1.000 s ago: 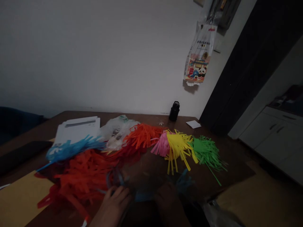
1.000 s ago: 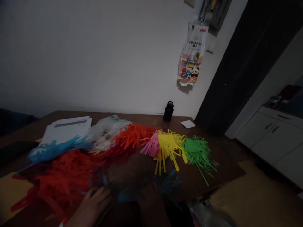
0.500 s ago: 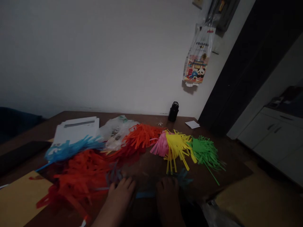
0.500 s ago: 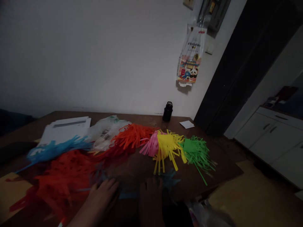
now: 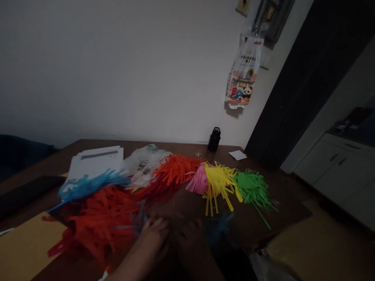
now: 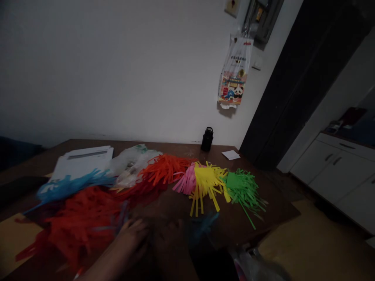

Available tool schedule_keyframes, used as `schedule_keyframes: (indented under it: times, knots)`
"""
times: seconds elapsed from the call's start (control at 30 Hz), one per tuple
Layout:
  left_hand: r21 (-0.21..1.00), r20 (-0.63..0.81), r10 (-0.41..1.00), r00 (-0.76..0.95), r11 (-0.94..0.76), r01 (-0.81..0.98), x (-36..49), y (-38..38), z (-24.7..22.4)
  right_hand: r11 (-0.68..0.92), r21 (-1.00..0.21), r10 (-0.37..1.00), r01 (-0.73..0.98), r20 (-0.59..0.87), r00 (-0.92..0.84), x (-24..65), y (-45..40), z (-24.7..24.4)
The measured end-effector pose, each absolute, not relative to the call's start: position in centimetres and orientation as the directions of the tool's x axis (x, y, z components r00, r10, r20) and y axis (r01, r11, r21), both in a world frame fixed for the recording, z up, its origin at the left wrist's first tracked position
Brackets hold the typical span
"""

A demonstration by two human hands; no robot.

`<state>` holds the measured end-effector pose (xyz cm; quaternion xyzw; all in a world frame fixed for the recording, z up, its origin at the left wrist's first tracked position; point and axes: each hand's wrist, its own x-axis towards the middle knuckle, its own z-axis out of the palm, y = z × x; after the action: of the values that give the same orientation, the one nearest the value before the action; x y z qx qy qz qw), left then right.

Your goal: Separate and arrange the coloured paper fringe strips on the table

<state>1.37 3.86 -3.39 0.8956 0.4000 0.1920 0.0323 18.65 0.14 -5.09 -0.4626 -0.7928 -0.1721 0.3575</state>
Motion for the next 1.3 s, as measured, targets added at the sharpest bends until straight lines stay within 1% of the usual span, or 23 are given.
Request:
schedule_keyframes:
  times: [0.13,0.23,0.37,0.5,0.57,0.63,0.77,0.9,1.0,1.07,1.13,1.23,1.3]
  knots:
    - [0.215,0.329,0.718,0.613,-0.689,0.692,0.9,3.3,-3.4,0.551,-0.077,0.567,0.831,0.765,-0.305,18.2,0.6,-5.4]
    - [0.198,0.338,0.709,0.618,-0.696,0.69,0.9,3.6,-5.6,0.596,-0.126,0.523,0.793,0.81,-0.265,18.4,0.6,-5.7]
    - [0.191,0.349,0.729,0.588,-0.67,0.717,0.7,4.5,-9.2,0.617,-0.176,0.521,0.767,0.822,-0.231,19.2,0.1,-6.0]
    - [0.197,0.343,0.713,0.611,-0.691,0.695,-0.6,4.7,-10.4,0.676,-0.13,0.479,0.725,0.825,-0.299,20.8,-1.1,-5.6]
    - [0.205,0.338,0.715,0.613,-0.691,0.693,-1.1,4.6,-10.0,0.681,-0.102,0.487,0.725,0.802,-0.345,21.5,-1.8,-5.2]
    - [0.211,0.325,0.72,0.613,-0.687,0.696,-1.4,4.3,-9.4,0.67,-0.11,0.514,0.734,0.782,-0.352,21.9,-2.3,-4.9]
    - [0.199,0.31,0.747,0.588,-0.656,0.728,-0.7,3.2,-7.7,0.604,-0.168,0.571,0.779,0.773,-0.276,21.7,-2.9,-5.1]
    - [0.185,0.288,0.795,0.533,-0.593,0.784,0.7,2.0,-5.7,0.428,-0.26,0.65,0.865,0.754,-0.095,20.8,-3.0,-6.0]
    - [0.182,0.259,0.822,0.507,-0.557,0.81,1.5,2.1,-4.6,0.275,-0.25,0.731,0.929,0.681,-0.033,20.2,-2.7,-6.3]
    - [0.176,0.245,0.82,0.518,-0.563,0.808,1.7,2.6,-4.4,0.233,-0.229,0.733,0.945,0.68,-0.017,20.0,-2.4,-6.4]
    - [0.176,0.231,0.802,0.551,-0.592,0.787,1.8,3.1,-4.6,0.309,-0.214,0.69,0.927,0.721,-0.063,19.9,-2.2,-6.3]
    - [0.194,0.211,0.768,0.605,-0.639,0.744,2.1,3.7,-5.2,0.489,-0.176,0.607,0.854,0.772,-0.189,19.9,-2.1,-6.1]
    - [0.211,0.204,0.758,0.62,-0.652,0.728,2.5,3.8,-5.4,0.543,-0.167,0.576,0.823,0.787,-0.22,20.0,-2.2,-6.0]
